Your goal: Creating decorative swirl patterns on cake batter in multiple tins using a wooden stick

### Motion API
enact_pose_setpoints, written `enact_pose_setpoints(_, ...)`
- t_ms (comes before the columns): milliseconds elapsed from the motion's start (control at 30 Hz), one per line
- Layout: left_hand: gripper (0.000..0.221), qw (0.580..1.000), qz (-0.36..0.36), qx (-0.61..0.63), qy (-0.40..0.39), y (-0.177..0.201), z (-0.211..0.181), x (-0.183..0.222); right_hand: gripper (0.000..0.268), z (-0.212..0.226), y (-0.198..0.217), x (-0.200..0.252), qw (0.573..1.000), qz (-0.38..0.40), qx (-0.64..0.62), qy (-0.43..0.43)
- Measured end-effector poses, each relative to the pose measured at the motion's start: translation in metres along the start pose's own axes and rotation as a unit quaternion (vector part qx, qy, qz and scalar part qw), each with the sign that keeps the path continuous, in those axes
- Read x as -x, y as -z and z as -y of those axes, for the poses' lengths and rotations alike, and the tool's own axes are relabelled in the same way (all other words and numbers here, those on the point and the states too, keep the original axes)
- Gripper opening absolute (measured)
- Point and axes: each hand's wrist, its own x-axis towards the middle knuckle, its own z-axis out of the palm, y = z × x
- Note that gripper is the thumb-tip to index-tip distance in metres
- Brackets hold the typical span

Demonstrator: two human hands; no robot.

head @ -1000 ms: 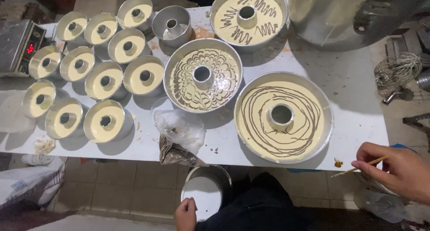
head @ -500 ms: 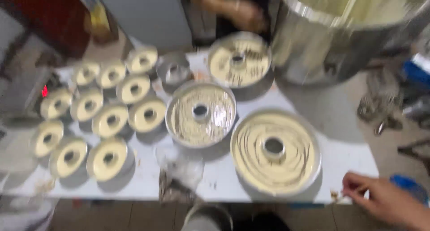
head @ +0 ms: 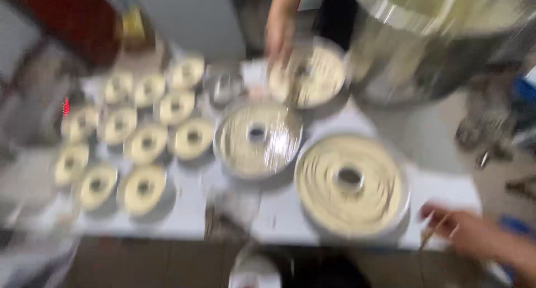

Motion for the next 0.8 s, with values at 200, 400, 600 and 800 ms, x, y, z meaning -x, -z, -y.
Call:
enact_pose_setpoints(200, 0.034, 0.976, -0.012, -0.037, -0.213, 0.037, -0.126, 0.033, 0.020, -0.056, 0.033, -0.005, 0.917, -0.295, -0.215, 0.158)
enact_pose_setpoints(400, 0.038, 0.932, -0.024, -0.122, -0.340, 0.017, -0.206, -0.043, 0.020, 0.079, 0.088, 0.053, 0.916, -0.383, -0.039, 0.111)
enact_pose_setpoints(600, 0.033, 0.872, -0.135, -0.095, -0.462, 0.013, -0.230, -0.064, 0.022, 0.129, 0.104, 0.015, 0.920, -0.361, -0.008, 0.150)
enact_pose_setpoints(800, 0.027, 0.876, -0.141, -0.124, -0.444, 0.012, -0.223, -0.068, 0.018, 0.147, 0.106, -0.026, 0.892, -0.406, -0.053, 0.193)
